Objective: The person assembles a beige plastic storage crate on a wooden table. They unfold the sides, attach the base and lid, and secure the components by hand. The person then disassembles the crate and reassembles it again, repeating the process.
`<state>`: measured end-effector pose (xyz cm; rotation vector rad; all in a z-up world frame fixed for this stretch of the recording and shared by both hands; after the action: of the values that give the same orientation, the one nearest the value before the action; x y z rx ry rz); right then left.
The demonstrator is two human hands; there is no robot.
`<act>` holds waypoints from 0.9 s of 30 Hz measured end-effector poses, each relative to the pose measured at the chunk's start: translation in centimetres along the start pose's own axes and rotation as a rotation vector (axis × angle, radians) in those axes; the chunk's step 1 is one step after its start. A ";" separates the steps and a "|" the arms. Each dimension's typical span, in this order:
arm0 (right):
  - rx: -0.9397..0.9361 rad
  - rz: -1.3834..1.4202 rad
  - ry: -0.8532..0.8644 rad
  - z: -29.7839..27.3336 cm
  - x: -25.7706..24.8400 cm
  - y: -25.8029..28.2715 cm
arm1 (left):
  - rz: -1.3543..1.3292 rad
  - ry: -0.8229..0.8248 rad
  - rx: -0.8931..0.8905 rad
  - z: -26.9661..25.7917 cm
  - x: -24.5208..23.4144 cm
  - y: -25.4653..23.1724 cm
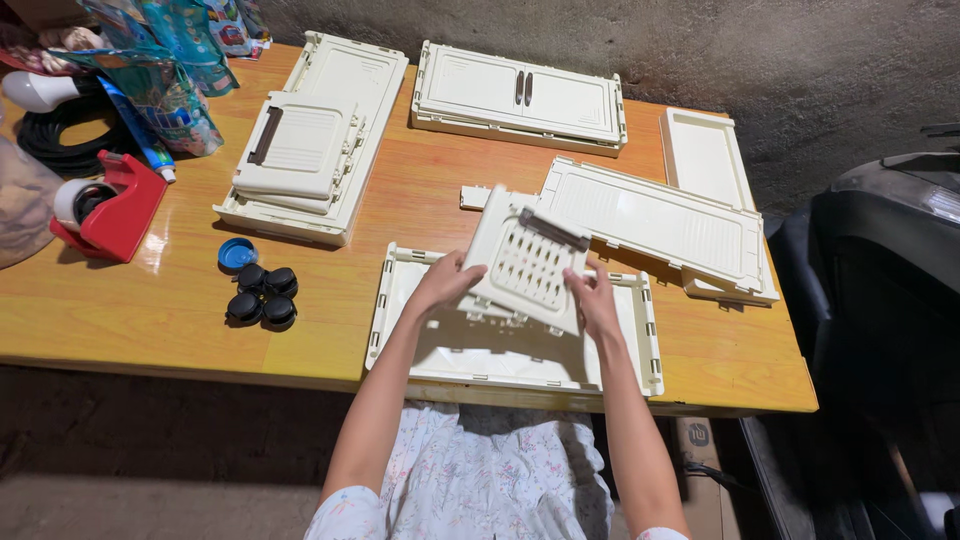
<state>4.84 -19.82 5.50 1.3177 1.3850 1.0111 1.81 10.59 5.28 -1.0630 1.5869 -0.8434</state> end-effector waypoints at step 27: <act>-0.435 -0.869 -0.300 -4.1 3.0 2.1 | 0.731 -0.465 0.056 -2.2 1.2 -1.8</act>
<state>1.33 -16.49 8.18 0.4237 1.2206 0.4448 -0.04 8.82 6.99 -0.5078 1.3803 -0.1257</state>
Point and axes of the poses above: each hand's wrist, its own z-axis towards the middle knuckle, its own x-axis out of the palm, y = z × x, the point moved 6 cm from there along z, towards the middle knuckle, and after that the axes turned 3 degrees about x, right-handed, at the moved point
